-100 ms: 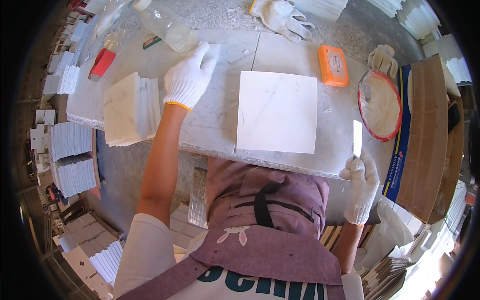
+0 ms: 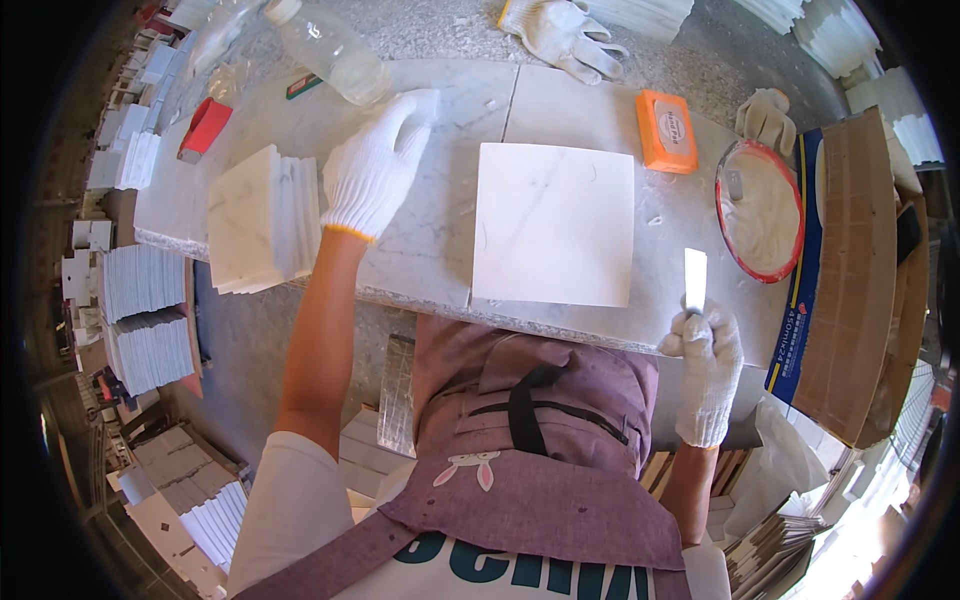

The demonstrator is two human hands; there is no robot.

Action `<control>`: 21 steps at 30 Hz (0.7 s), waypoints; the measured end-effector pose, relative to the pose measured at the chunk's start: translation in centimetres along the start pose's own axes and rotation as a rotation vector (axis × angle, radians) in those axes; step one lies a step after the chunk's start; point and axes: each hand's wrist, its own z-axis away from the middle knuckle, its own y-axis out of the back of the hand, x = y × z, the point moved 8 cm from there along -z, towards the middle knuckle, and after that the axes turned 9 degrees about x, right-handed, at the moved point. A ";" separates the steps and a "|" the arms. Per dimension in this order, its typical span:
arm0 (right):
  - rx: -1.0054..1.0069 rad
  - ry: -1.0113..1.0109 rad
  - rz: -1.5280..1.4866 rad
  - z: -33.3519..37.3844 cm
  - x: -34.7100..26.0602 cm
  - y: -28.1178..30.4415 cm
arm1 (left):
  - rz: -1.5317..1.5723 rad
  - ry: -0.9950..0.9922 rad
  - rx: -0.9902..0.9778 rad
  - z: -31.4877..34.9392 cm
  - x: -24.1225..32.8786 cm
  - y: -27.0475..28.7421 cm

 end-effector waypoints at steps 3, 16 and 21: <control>-0.081 0.000 -0.019 0.8 0.3 -2.3 | 0.344 0.195 -0.118 4.2 1.0 1.1; -0.145 0.338 0.469 2.9 -1.5 -6.2 | 0.664 0.432 -0.361 13.6 3.3 -1.5; -0.106 0.442 0.438 4.3 -2.1 -6.2 | 0.736 0.467 -0.424 12.8 3.6 -2.1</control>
